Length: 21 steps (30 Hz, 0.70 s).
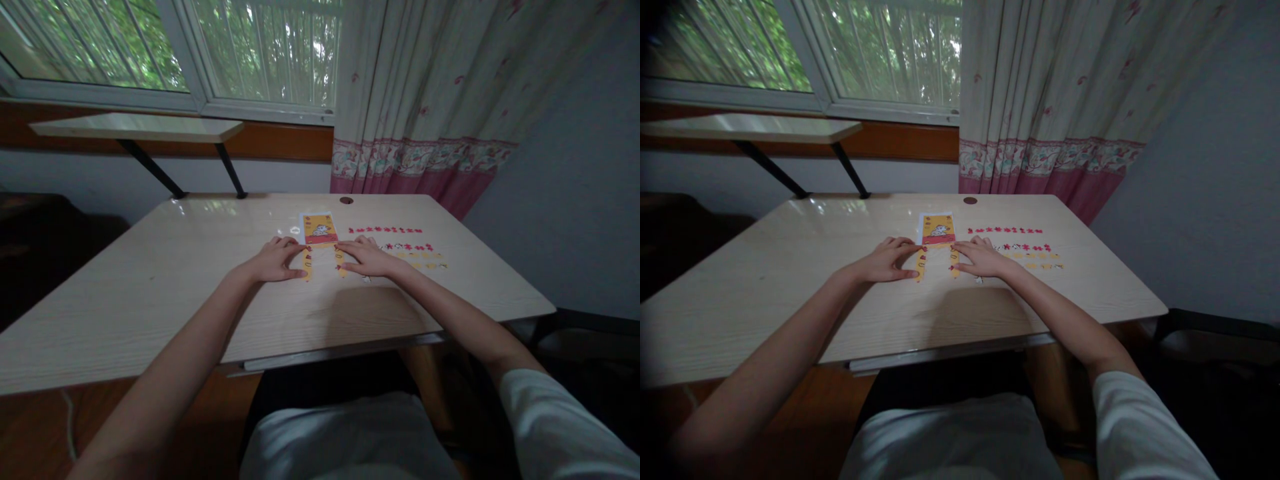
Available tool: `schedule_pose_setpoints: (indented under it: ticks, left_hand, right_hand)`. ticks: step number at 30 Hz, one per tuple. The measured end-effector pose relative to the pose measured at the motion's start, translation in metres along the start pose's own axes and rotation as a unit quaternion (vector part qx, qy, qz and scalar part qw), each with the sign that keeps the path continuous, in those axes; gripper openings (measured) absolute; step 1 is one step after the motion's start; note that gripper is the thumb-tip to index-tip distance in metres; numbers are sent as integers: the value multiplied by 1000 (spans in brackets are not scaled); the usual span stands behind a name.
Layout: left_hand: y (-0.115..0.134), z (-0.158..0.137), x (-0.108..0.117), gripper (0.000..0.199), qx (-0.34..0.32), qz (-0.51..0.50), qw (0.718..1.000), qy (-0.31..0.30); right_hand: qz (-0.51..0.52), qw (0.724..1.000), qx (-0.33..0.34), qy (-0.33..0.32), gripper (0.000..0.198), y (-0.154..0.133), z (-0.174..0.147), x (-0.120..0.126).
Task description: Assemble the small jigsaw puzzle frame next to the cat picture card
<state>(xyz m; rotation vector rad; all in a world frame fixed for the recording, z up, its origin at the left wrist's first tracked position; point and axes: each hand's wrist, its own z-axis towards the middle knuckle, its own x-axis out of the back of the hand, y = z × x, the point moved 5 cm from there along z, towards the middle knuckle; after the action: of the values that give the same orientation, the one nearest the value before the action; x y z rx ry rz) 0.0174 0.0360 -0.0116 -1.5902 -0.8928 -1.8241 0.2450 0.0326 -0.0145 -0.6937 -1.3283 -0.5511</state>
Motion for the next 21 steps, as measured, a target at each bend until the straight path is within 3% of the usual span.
schedule_pose_setpoints:
  ticks: [6, 15, 21]
  left_hand:
    - [8, -3, 6, 80, -14, -7, 1000, 14]
    - [-8, 7, -3, 63, 93, 7, 995, 19]
    - [-12, 12, -4, 58, 122, 18, 992, 19]
  right_hand:
    - [-1, 1000, 8, -2, 67, -3, -3, 1]
    - [10, 1000, 9, 0, 67, -4, -4, 3]
    - [3, 1000, 8, -1, 66, -4, -3, 2]
